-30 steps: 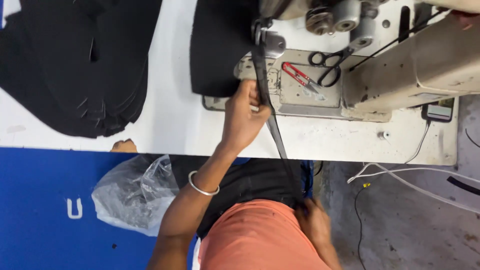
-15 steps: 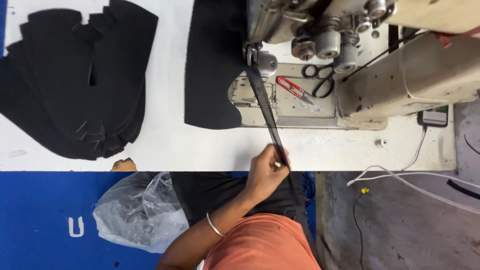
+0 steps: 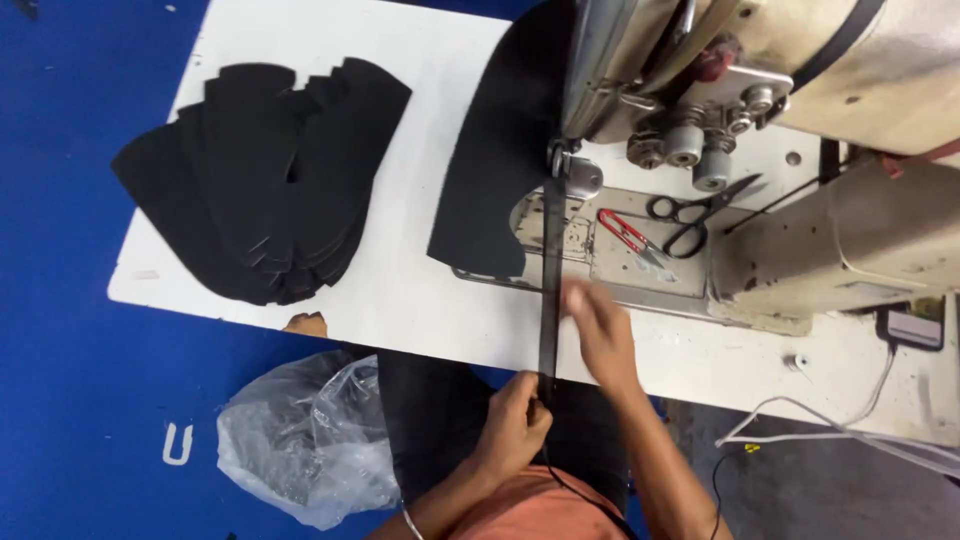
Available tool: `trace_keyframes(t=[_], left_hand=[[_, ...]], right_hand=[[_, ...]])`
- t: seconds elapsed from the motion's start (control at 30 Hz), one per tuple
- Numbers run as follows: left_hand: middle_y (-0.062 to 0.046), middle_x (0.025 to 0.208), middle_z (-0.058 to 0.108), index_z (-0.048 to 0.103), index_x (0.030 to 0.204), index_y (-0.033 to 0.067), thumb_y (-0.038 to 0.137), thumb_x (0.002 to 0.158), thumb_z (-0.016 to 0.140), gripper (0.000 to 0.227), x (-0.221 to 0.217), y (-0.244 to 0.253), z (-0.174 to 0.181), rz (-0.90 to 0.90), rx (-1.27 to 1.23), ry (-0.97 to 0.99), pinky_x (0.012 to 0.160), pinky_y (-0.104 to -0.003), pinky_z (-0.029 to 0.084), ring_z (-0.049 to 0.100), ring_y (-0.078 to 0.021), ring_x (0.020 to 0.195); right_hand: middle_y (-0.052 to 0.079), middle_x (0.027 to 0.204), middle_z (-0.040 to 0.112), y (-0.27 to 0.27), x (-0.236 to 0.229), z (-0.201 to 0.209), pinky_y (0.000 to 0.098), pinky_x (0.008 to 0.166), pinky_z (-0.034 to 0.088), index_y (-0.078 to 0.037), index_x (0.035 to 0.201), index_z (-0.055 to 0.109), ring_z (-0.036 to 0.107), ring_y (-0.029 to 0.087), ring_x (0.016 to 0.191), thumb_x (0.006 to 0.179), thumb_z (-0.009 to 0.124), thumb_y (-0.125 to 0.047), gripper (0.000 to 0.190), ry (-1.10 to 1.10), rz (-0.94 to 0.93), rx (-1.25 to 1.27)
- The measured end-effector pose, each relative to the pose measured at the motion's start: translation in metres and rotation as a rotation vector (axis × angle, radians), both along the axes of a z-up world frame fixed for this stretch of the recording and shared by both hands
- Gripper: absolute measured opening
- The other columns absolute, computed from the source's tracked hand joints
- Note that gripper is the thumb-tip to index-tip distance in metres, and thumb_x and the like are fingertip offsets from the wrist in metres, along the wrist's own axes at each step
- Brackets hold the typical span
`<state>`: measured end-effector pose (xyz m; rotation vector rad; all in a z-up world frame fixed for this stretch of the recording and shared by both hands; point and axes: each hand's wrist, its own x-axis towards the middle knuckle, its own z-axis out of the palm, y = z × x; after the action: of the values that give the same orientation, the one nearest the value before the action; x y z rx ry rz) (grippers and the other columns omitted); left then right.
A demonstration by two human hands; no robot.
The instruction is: Stitching a reinforcing strap onto shoe upper components using an industrial sewing machine.
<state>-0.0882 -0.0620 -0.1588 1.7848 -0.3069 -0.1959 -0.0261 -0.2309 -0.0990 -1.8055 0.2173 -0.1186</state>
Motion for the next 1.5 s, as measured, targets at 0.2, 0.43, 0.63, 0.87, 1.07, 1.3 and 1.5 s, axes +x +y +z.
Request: trace_keyframes(t=[0.2,0.43,0.63,0.87,1.07,1.3,1.5], left_hand=[[-0.023,0.1,0.065,0.06,0.113,-0.0007,-0.006,0.081,0.066,0.033,0.011,0.011,0.029,-0.119,0.161,-0.093,0.068,-0.048,0.052,0.064,-0.0427,0.083],[-0.018,0.122,0.067,0.058,0.134,-0.0021,0.02,0.098,0.069,0.044,0.134,0.033,0.17,0.497,0.405,-0.707,0.096,-0.047,0.052,0.066,-0.0382,0.112],[-0.019,0.108,0.072,0.049,0.145,0.0048,0.034,0.091,0.075,0.066,0.28,0.023,0.154,0.07,0.017,-0.247,0.082,-0.038,0.054,0.069,-0.0244,0.092],[-0.012,0.082,0.068,0.066,0.135,0.007,0.032,0.091,0.077,0.052,0.318,0.006,0.072,-0.02,-0.107,-0.102,0.067,-0.032,0.049,0.06,-0.0124,0.074],[-0.007,0.089,0.069,0.067,0.128,0.008,0.034,0.096,0.074,0.042,0.263,0.113,0.069,0.496,0.144,-0.392,0.07,-0.033,0.054,0.064,-0.0178,0.074],[-0.018,0.111,0.059,0.067,0.11,-0.004,0.048,0.083,0.084,0.061,0.308,0.26,0.092,1.073,0.976,-0.407,0.082,-0.048,0.051,0.055,-0.0367,0.104],[-0.018,0.125,0.057,0.067,0.118,-0.0033,0.064,0.078,0.083,0.08,0.377,0.257,0.054,0.743,1.087,-0.22,0.091,-0.051,0.05,0.053,-0.0376,0.117]], right_hand=[[0.004,0.079,0.07,0.006,0.074,0.002,0.0259,0.066,0.05,0.001,0.093,0.07,0.062,0.01,0.069,0.103,0.066,-0.019,0.023,-0.103,0.0,0.331],[0.002,0.075,0.069,0.019,0.071,0.016,0.0239,0.061,0.049,-0.001,0.092,0.072,0.06,0.008,0.064,0.092,0.072,-0.005,0.004,-0.077,-0.041,0.497],[-0.005,0.071,0.06,0.025,0.072,-0.002,0.0207,0.059,0.039,0.002,0.089,0.074,0.049,0.003,0.064,0.091,0.077,-0.002,0.005,-0.052,-0.079,0.425],[-0.008,0.066,0.053,0.043,0.066,-0.005,0.0217,0.054,0.032,-0.003,0.079,0.069,0.041,0.001,0.06,0.092,0.075,-0.007,0.015,-0.032,-0.126,0.361],[-0.009,0.067,0.044,0.039,0.046,-0.029,0.0221,0.054,0.027,-0.005,0.071,0.053,0.036,0.002,0.062,0.097,0.077,-0.009,0.035,-0.028,-0.074,0.152],[-0.007,0.07,0.059,0.051,0.049,-0.004,0.019,0.057,0.034,-0.004,0.079,0.063,0.046,0.001,0.063,0.094,0.072,-0.005,0.018,-0.087,-0.129,0.202],[-0.006,0.069,0.055,0.044,0.037,-0.027,0.0202,0.056,0.032,-0.004,0.079,0.06,0.044,0.001,0.062,0.095,0.073,-0.005,0.021,-0.11,-0.209,0.209]])
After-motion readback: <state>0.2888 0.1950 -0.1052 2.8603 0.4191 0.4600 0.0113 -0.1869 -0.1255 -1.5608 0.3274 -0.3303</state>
